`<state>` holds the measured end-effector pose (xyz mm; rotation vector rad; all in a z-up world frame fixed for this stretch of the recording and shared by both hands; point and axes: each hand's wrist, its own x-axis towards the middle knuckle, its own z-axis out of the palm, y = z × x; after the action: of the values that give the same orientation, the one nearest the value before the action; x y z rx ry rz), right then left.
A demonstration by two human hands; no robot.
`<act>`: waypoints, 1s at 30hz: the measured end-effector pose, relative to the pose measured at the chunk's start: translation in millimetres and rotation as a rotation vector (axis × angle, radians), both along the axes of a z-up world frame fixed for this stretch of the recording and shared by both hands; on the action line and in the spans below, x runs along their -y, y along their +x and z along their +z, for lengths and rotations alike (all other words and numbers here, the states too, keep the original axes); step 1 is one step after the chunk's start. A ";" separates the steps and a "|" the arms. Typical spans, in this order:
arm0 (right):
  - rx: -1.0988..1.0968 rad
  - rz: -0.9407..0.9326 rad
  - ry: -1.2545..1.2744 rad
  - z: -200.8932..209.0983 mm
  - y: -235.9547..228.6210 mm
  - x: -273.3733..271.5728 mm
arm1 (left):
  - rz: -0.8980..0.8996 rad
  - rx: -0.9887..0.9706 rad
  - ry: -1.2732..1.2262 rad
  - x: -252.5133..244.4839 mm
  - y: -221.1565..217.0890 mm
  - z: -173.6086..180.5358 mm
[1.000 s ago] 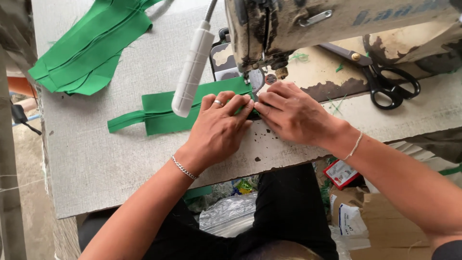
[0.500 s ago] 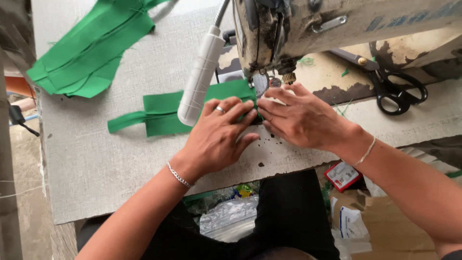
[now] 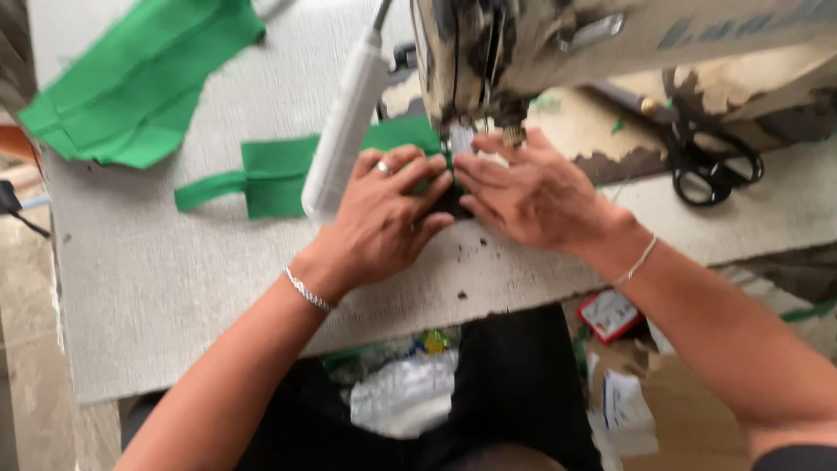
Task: Attaching zipper sliders to green fabric strips and trimming the excess material with scissors
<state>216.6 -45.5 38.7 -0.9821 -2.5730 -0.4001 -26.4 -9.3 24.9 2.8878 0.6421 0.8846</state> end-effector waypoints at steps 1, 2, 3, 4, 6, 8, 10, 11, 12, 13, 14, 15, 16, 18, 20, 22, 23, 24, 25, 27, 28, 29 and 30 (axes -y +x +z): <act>-0.008 0.004 0.040 1.9 0.0 -4.3 | -0.002 0.006 -0.002 -4.9 1.2 0.6; -0.012 0.001 0.025 -0.5 0.6 -6.9 | -0.004 0.001 -0.017 -7.5 0.3 1.9; -0.020 -0.005 0.041 -3.9 1.3 -9.0 | 0.011 -0.008 0.013 -9.6 -0.5 2.2; -0.022 -0.013 0.058 -6.9 3.7 -10.0 | 0.024 -0.012 0.045 -11.1 0.6 1.5; -0.042 -0.017 0.054 -10.9 1.2 -2.1 | 0.020 0.004 0.018 -4.6 -1.6 -3.4; -0.062 -0.014 0.051 -10.4 2.4 -11.4 | 0.021 0.019 -0.007 -14.8 -1.9 -1.0; -0.071 -0.016 0.056 -13.6 4.8 -13.1 | 0.031 -0.086 0.005 -17.3 -2.9 -0.9; -0.066 -0.015 0.032 -16.2 2.2 2.1 | 0.032 -0.081 -0.018 -3.1 -3.8 -7.5; -0.072 -0.018 0.059 -12.7 1.9 -3.1 | 0.026 -0.047 -0.019 -9.4 -2.4 -7.3; -0.079 -0.021 0.085 -8.0 1.5 -9.2 | 0.019 -0.012 -0.019 -16.7 -1.1 -5.9; -0.079 -0.015 0.096 -4.3 2.4 -12.4 | 0.024 -0.012 -0.007 -22.2 -0.4 -4.1; -0.084 -0.016 0.083 -2.0 3.1 -15.3 | -0.013 0.037 -0.002 -27.5 -0.1 -3.7; -0.095 -0.021 0.036 -4.9 1.0 -4.9 | -0.050 0.080 -0.031 -19.1 -2.6 -8.4; -0.106 -0.012 -0.005 -7.7 -0.1 -1.4 | -0.070 0.112 -0.044 -17.0 -3.7 -12.7; -0.109 -0.002 -0.017 -5.3 1.6 -5.9 | -0.094 0.149 -0.027 -23.2 -1.1 -12.0; -0.135 -0.006 -0.089 -5.2 2.0 -3.8 | -0.154 0.231 -0.052 -21.9 0.6 -13.5; -0.136 -0.003 -0.092 -6.0 1.8 -3.3 | -0.150 0.231 -0.054 -20.5 -0.8 -14.3; -0.133 -0.004 -0.091 -6.2 3.0 -3.8 | -0.160 0.239 -0.045 -20.1 -0.9 -15.2; -0.131 -0.004 -0.089 -6.4 4.0 -4.6 | -0.169 0.248 -0.035 -19.9 -1.1 -16.0; -0.127 -0.006 -0.100 -3.1 2.0 -3.5 | -0.181 0.238 -0.058 -17.9 -4.2 -12.8; -0.123 -0.011 -0.106 -0.8 1.6 -4.3 | -0.198 0.226 -0.076 -17.9 -5.2 -11.0; -0.117 -0.004 -0.104 -0.9 1.3 -3.6 | -0.191 0.233 -0.073 -19.6 -6.0 -15.3; -0.115 -0.016 -0.111 -0.6 1.6 -4.0 | -0.190 0.164 -0.099 -21.6 -6.3 -19.9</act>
<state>218.2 -41.5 38.0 -1.0331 -2.5069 -0.2010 -32.7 12.2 5.0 2.6966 0.3794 1.0171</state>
